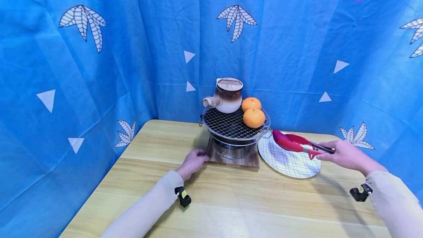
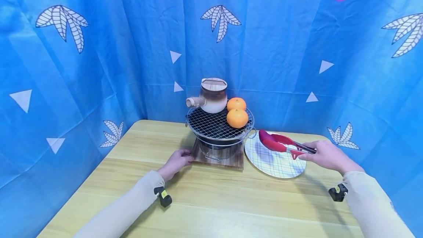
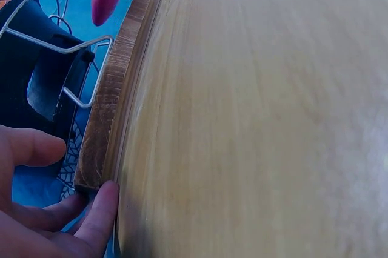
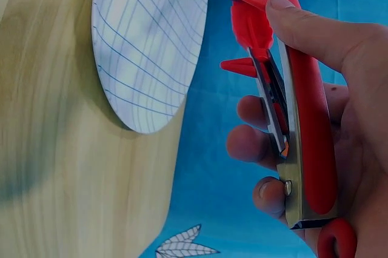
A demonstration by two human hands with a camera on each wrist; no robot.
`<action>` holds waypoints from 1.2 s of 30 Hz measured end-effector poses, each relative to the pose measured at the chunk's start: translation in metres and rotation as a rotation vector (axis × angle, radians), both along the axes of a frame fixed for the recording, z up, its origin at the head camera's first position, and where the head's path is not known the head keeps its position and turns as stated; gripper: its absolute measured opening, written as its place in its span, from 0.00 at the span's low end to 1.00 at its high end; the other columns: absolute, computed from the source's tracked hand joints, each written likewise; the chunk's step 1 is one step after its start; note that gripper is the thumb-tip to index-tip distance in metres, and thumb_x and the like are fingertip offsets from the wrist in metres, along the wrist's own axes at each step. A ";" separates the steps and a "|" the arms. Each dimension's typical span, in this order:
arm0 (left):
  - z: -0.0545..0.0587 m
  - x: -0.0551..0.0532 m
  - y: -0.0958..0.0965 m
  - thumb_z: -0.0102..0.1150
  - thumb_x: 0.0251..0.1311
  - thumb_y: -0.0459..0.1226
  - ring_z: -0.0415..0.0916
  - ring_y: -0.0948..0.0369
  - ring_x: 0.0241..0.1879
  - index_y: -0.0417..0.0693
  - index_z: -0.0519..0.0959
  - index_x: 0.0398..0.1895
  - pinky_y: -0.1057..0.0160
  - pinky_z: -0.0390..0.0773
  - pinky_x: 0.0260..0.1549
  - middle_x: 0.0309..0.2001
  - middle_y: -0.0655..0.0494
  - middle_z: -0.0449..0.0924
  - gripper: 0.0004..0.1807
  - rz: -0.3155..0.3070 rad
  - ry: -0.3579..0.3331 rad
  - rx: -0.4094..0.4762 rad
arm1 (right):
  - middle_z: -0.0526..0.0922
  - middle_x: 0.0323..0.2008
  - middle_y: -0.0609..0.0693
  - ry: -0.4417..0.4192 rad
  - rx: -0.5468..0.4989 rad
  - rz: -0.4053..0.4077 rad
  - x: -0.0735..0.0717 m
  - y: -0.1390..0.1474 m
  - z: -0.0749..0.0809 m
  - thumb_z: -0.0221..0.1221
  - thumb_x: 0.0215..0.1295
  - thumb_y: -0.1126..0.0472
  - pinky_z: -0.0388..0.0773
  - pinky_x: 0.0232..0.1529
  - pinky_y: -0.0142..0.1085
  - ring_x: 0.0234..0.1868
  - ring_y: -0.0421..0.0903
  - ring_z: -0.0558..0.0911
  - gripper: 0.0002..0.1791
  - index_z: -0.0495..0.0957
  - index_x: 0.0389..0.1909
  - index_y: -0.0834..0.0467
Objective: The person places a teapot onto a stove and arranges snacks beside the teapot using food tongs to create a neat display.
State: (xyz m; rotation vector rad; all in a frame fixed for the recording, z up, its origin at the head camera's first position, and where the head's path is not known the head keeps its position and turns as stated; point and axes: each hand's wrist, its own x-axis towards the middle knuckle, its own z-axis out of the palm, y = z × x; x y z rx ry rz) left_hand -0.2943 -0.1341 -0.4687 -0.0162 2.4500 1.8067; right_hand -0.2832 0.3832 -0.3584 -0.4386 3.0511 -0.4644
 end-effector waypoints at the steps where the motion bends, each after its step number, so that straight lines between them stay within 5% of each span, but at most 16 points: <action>1: 0.000 0.000 0.000 0.61 0.62 0.32 0.83 0.50 0.45 0.28 0.71 0.61 0.53 0.84 0.50 0.54 0.36 0.79 0.26 0.001 -0.002 0.002 | 0.84 0.45 0.59 0.005 0.001 0.003 0.000 0.001 0.002 0.67 0.56 0.34 0.71 0.31 0.38 0.41 0.53 0.76 0.47 0.75 0.63 0.68; 10: -0.001 -0.001 -0.002 0.61 0.62 0.33 0.83 0.50 0.46 0.28 0.71 0.61 0.53 0.84 0.50 0.54 0.37 0.79 0.26 0.010 -0.007 -0.004 | 0.78 0.30 0.50 0.033 0.021 0.016 0.004 0.003 0.014 0.66 0.59 0.36 0.65 0.25 0.35 0.30 0.46 0.71 0.44 0.75 0.62 0.69; 23: -0.001 0.000 -0.001 0.61 0.61 0.32 0.83 0.51 0.44 0.27 0.71 0.61 0.54 0.85 0.48 0.54 0.36 0.79 0.26 0.007 0.002 0.003 | 0.77 0.28 0.48 0.017 0.030 -0.019 0.009 0.004 0.029 0.66 0.57 0.33 0.68 0.22 0.35 0.31 0.46 0.71 0.49 0.71 0.66 0.69; 36: -0.003 -0.003 -0.001 0.61 0.61 0.32 0.83 0.52 0.43 0.28 0.71 0.61 0.54 0.85 0.47 0.54 0.36 0.79 0.26 0.002 -0.003 0.009 | 0.81 0.51 0.71 0.061 0.055 -0.018 0.013 0.003 0.045 0.65 0.58 0.33 0.72 0.26 0.36 0.42 0.53 0.77 0.48 0.73 0.65 0.68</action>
